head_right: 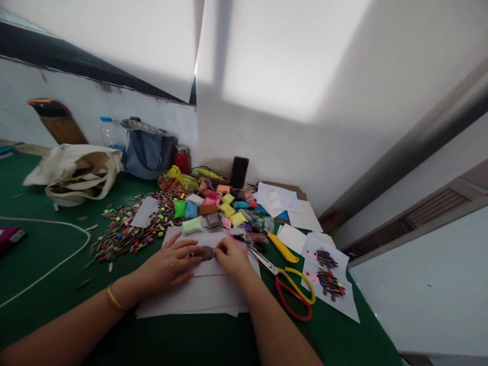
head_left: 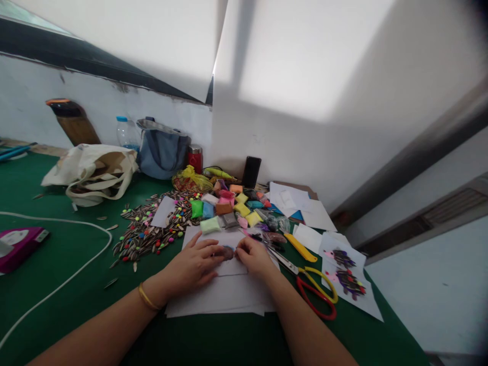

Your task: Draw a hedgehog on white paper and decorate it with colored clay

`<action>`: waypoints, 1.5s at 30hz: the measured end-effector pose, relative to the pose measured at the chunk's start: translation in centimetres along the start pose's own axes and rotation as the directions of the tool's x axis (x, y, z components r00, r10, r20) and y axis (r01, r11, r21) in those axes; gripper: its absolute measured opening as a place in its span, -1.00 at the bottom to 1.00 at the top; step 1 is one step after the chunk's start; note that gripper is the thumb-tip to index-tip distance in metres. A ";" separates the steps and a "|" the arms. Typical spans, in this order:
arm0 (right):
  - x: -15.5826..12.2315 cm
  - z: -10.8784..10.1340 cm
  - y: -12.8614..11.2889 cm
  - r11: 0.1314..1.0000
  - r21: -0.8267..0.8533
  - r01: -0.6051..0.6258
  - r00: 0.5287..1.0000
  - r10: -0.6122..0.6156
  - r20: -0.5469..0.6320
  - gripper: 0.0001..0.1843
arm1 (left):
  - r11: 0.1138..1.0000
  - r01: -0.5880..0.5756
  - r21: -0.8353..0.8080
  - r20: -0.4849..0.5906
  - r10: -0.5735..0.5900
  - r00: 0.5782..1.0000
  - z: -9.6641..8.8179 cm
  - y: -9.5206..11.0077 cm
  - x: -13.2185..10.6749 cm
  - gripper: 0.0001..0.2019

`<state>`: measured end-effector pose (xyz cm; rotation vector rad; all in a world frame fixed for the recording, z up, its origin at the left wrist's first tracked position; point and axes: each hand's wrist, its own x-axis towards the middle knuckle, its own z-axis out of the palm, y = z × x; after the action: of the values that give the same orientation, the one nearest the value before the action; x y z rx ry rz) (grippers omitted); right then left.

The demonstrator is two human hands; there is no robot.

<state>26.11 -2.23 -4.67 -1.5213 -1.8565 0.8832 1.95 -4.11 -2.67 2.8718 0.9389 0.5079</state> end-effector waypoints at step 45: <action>-0.2 -0.4 0.0 0.992 0.107 0.064 0.994 -0.054 -0.091 -0.83 | 0.981 0.180 -0.078 -0.124 -0.188 0.974 0.2 -0.5 -0.1 -0.72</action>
<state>26.45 -2.34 -4.40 -1.4086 -1.7519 0.8628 1.68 -3.72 -2.99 2.6842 1.1706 0.7012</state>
